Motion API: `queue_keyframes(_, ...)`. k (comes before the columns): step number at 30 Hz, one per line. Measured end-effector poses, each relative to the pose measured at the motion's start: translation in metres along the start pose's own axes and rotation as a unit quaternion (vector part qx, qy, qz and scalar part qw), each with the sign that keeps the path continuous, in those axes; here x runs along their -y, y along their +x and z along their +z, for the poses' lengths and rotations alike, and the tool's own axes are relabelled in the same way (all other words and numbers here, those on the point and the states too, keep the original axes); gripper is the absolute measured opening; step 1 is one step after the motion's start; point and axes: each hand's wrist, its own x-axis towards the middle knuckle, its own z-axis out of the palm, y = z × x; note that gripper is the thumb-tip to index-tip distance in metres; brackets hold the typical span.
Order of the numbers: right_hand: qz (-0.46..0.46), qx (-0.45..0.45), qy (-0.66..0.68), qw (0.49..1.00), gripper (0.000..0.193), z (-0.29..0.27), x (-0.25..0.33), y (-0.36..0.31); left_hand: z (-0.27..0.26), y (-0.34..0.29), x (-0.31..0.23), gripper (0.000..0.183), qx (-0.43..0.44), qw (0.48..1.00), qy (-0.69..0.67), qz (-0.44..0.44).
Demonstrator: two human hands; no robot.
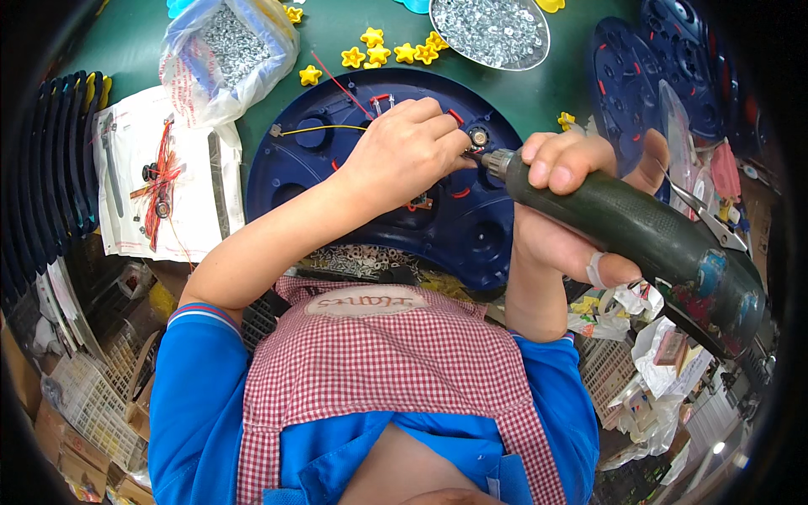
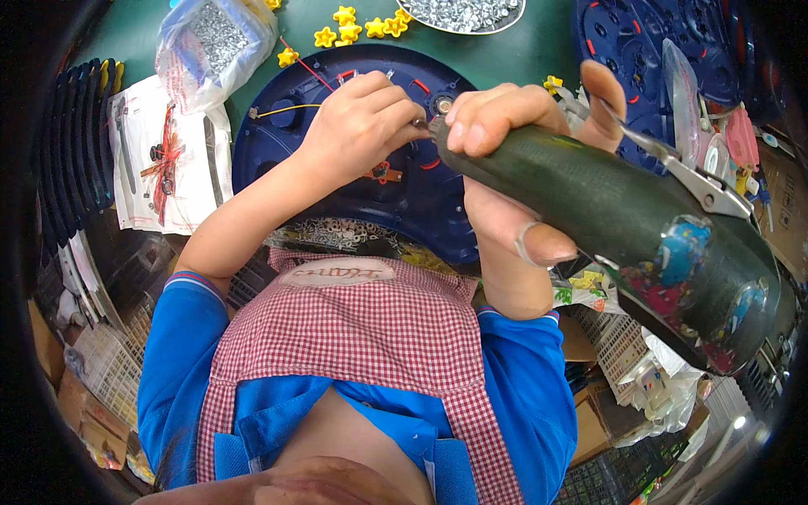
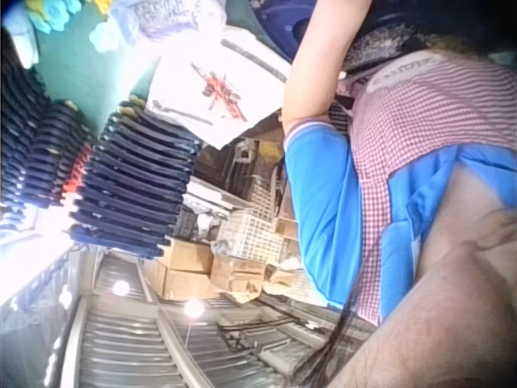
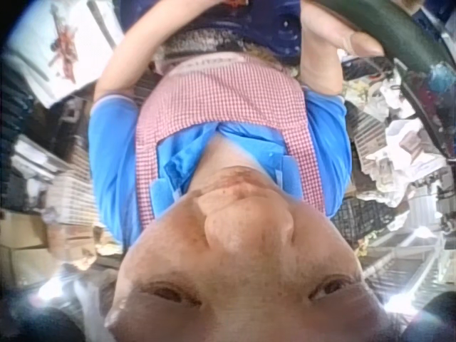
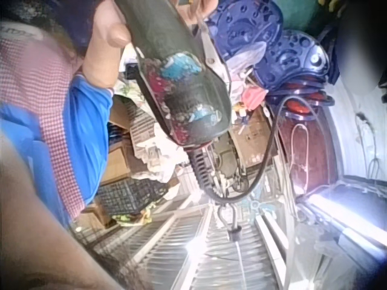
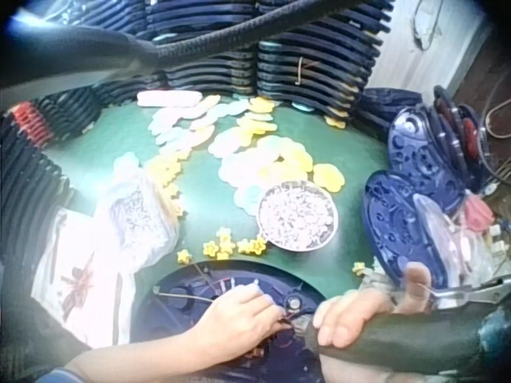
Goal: The person uses a soldering iron to attach small decorative plastic pieces to a blue plastic base with wires. They repeatedly pick up components, position them, and apply heat to secure them in place.
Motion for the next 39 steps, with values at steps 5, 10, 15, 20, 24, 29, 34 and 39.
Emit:
queue_keyframes(5,-0.014,-0.017,-0.04,0.999,0.11,-0.006,0.003,0.0,-0.007,0.015,0.001,0.022,-0.013,1.0,-0.007,-0.011)
queue_keyframes(10,-0.029,-0.067,-0.049,0.996,0.107,-0.015,0.005,0.003,-0.004,0.077,0.068,0.015,0.091,0.978,0.131,-0.138)
queue_keyframes(15,-0.005,-0.013,-0.115,0.993,0.098,-0.028,0.014,0.0,0.039,0.105,0.088,0.014,0.092,0.979,0.15,-0.106)
queue_keyframes(20,0.02,-0.058,-0.189,0.98,0.104,-0.022,0.008,-0.004,0.029,0.102,0.082,0.015,0.067,0.989,0.049,-0.119)
queue_keyframes(24,0.048,-0.091,-0.23,0.968,0.107,-0.013,0.005,0.0,0.039,0.087,0.095,0.019,-0.082,0.994,-0.005,-0.068)
queue_keyframes(29,0.046,-0.1,-0.234,0.966,0.107,-0.015,0.005,0.002,0.02,0.088,0.065,0.021,-0.097,0.98,-0.101,-0.14)
queue_keyframes(34,0.063,-0.105,-0.225,0.967,0.101,-0.015,0.002,0.0,0.011,0.033,0.001,0.011,-0.023,0.975,-0.167,-0.146)
queue_keyframes(39,0.047,-0.068,-0.211,0.974,0.086,-0.029,-0.011,-0.008,0.028,0.009,0.001,0.016,0.006,0.976,-0.156,-0.151)
